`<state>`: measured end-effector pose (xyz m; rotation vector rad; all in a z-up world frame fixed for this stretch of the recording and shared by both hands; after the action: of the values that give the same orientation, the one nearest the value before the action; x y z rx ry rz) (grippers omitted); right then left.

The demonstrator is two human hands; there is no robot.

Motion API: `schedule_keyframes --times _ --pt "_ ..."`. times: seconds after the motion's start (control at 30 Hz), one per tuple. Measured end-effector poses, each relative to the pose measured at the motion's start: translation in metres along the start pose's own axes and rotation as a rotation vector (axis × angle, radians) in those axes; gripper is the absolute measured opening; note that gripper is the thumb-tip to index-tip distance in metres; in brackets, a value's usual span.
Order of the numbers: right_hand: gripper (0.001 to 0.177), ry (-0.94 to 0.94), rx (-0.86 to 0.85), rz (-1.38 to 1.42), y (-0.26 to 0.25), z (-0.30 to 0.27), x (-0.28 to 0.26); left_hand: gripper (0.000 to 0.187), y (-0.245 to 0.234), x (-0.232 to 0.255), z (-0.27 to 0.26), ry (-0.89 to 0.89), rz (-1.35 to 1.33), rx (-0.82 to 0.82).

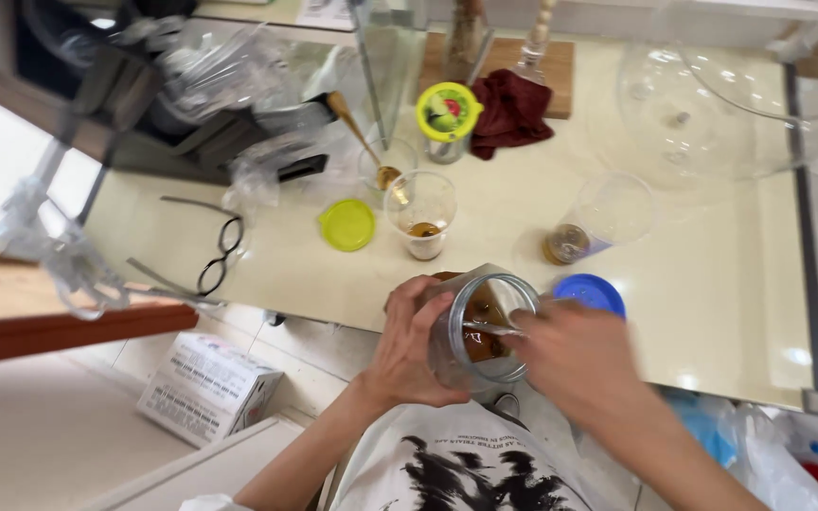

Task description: Prepare a drink by pouring liquid from a squeeze bottle and adding ingredients from a jar with a spoon.

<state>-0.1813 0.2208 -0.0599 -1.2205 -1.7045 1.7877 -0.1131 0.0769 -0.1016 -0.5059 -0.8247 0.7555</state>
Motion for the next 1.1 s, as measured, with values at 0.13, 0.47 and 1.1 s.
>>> schedule_keyframes --times 0.13,0.47,1.1 --pt "0.012 -0.069 -0.245 -0.165 0.034 0.035 -0.039 0.130 -0.042 0.001 -0.010 0.008 0.161 0.040" --pt "0.018 -0.121 0.190 0.916 -0.015 0.073 -0.046 0.130 -0.112 -0.039 -0.018 0.010 0.525 0.163" --pt "0.026 0.230 0.246 1.676 0.050 0.091 0.026 0.129 -0.128 -0.073 0.007 -0.062 0.533 0.095"
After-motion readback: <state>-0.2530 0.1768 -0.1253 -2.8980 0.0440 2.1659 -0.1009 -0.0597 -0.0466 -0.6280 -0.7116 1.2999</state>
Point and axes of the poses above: each hand's wrist, its own z-axis towards the middle knuckle, its own y-axis out of the palm, x = y × z, the point moved 10 cm from there along z, towards the middle knuckle, and after that the axes turned 12 degrees about z, right-handed, at the moved point
